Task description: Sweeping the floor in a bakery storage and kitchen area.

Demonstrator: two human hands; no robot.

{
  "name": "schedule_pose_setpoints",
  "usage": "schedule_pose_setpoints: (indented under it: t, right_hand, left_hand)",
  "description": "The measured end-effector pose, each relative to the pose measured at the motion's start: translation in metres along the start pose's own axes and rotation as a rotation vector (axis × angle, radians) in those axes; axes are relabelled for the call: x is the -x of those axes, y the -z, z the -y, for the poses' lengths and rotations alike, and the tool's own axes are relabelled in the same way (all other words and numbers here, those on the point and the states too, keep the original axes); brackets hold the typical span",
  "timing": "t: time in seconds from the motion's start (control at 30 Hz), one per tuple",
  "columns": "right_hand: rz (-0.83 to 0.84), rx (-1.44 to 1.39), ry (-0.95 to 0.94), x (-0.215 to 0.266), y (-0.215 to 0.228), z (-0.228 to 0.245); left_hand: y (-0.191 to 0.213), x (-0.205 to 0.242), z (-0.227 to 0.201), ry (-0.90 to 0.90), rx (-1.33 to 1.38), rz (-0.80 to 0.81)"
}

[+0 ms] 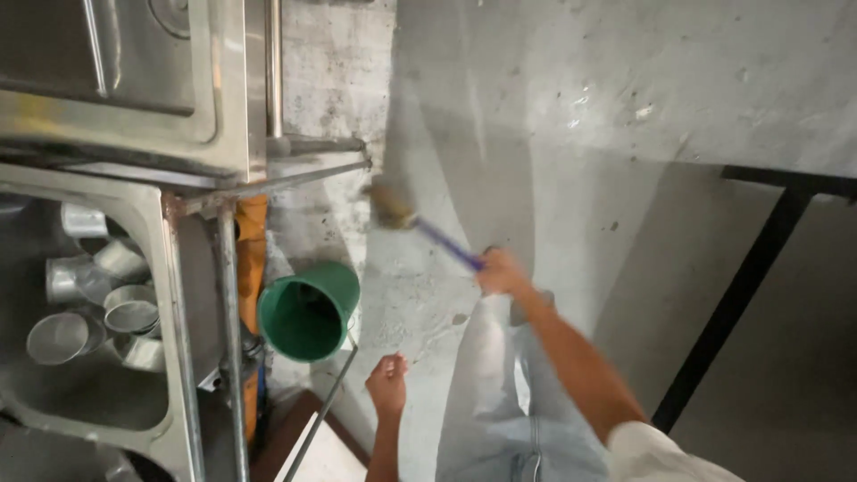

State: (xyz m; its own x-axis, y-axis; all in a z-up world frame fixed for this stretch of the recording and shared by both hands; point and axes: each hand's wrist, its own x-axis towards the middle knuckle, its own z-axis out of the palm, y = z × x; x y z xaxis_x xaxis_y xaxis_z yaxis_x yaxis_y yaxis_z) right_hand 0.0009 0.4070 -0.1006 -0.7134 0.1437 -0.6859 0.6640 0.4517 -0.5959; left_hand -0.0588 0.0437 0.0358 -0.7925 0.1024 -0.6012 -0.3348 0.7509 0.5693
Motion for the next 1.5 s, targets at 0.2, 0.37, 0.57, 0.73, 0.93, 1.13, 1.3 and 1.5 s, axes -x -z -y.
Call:
schedule_pose_setpoints:
  t: [0.2,0.37,0.57,0.73,0.93,1.13,1.3,1.5]
  right_hand:
    - [-0.161,-1.122,-0.736,0.124,0.178,-0.225]
    - [-0.489,-0.584,-0.850,0.148,0.295,-0.232]
    - [-0.768,-0.394,-0.852,0.130,0.324,-0.115]
    - [-0.467,-0.664,-0.380,0.060,0.278,-0.011]
    - [0.267,-1.488,-0.112,-0.094,0.215,0.100]
    - [-0.110,-0.549,-0.200,-0.169,0.243,0.109]
    - [-0.346,-0.399,-0.309,-0.108,0.323,-0.089]
    - [-0.532,-1.637,-0.399,-0.021,0.390,-0.205]
  left_hand:
    - [-0.005,-0.004,-0.004,0.058,0.085,-0.018]
    - [-0.019,-0.008,-0.011,0.058,-0.166,0.006]
    - [-0.064,-0.014,-0.053,-0.036,0.002,-0.086]
    - [-0.087,-0.035,-0.103,-0.027,0.004,-0.001]
    - [-0.073,-0.096,-0.116,0.002,-0.070,0.092]
    - [-0.014,-0.165,-0.132,-0.074,-0.037,-0.064]
    - [-0.006,-0.226,-0.138,-0.044,0.125,-0.030]
    - [-0.018,-0.255,-0.196,-0.088,-0.024,0.119]
